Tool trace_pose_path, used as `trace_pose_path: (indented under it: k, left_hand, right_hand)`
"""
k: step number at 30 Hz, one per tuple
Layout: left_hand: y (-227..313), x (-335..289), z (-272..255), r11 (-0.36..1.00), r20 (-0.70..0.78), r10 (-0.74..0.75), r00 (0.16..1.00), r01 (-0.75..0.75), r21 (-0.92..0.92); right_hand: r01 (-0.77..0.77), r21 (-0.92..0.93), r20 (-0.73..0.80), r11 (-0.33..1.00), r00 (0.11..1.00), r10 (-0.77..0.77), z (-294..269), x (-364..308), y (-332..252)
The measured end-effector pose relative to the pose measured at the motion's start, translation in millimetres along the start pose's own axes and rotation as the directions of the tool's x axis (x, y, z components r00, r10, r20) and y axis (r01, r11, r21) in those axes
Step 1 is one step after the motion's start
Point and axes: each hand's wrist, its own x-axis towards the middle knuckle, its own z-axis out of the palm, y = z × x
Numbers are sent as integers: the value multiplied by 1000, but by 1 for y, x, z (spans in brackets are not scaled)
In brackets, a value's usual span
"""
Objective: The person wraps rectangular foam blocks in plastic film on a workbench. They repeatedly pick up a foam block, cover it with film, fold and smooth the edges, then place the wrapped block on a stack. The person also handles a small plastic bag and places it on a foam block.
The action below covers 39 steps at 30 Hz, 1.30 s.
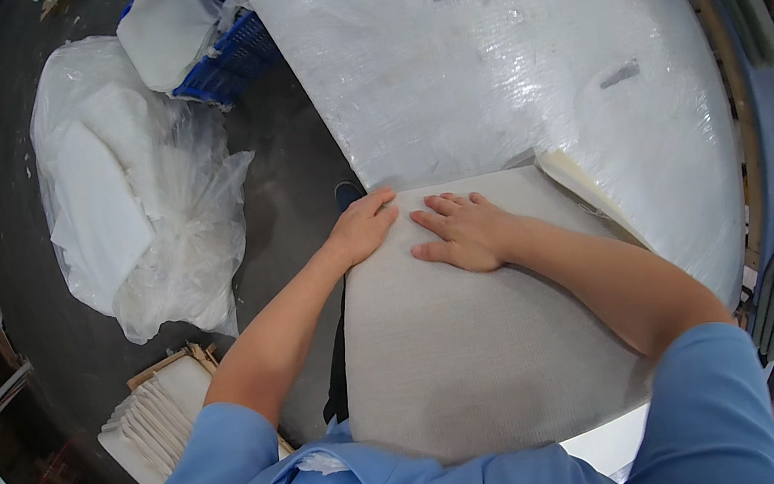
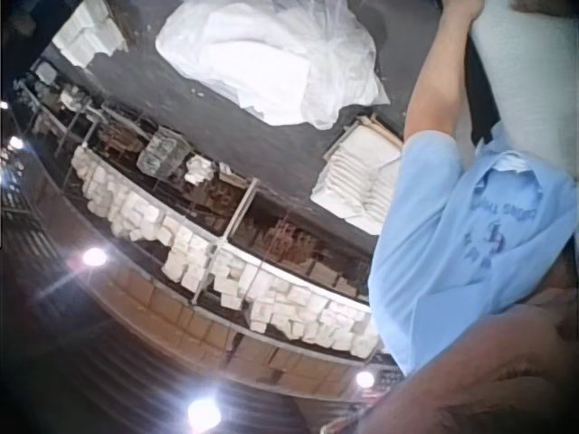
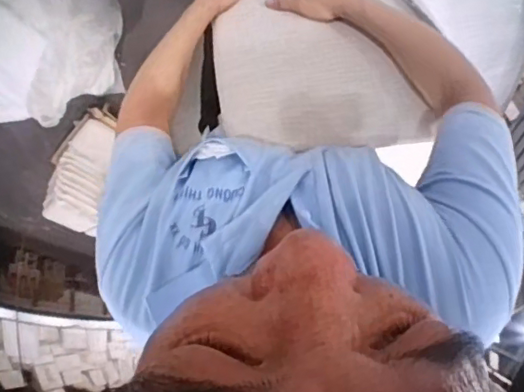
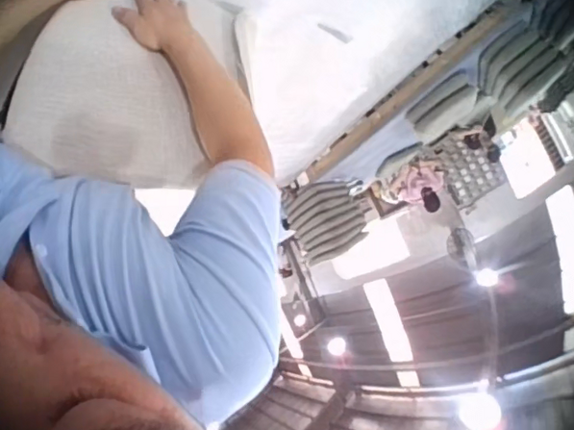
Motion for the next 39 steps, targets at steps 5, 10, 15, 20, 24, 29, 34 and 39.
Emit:
trace_pose_path:
  k: [5, 10, 15, 20, 24, 29, 34, 39]
  left_hand:
    - [-26, -11, 0, 956, -100, -70, 992, 38, -291]
    - [9, -139, 3, 916, -329, -37, 944, -100, -388]
    - [63, -183, 10, 768, -457, 24, 889, -309, -561]
    - [73, -120, -55, 718, -377, 82, 923, -317, -620]
    - [99, -112, -114, 849, -404, 72, 912, -268, -454]
    - [183, -184, -123, 771, -465, 567, 680, -637, 7]
    - [228, -199, -91, 470, -211, 860, 464, -561, 681]
    - [244, -176, -65, 361, -113, 855, 507, -423, 831]
  right_hand:
    - [-82, -27, 26, 996, 996, 82, -6, -7, -1]
    - [166, 181, -74, 969, 985, -155, -62, -218, -46]
    - [-58, -106, -493, 993, 870, -2, -13, -300, -64]
    - [91, -157, -852, 983, 491, -181, -16, -266, -58]
    - [6, -332, -919, 943, 224, -325, -48, -247, -42]
    - [-58, -373, -915, 926, 186, -357, -57, -240, -35]
    - [33, -379, -912, 925, 153, -380, -59, -247, -33]
    - [-110, -418, -894, 902, 229, -386, -50, -245, -64]
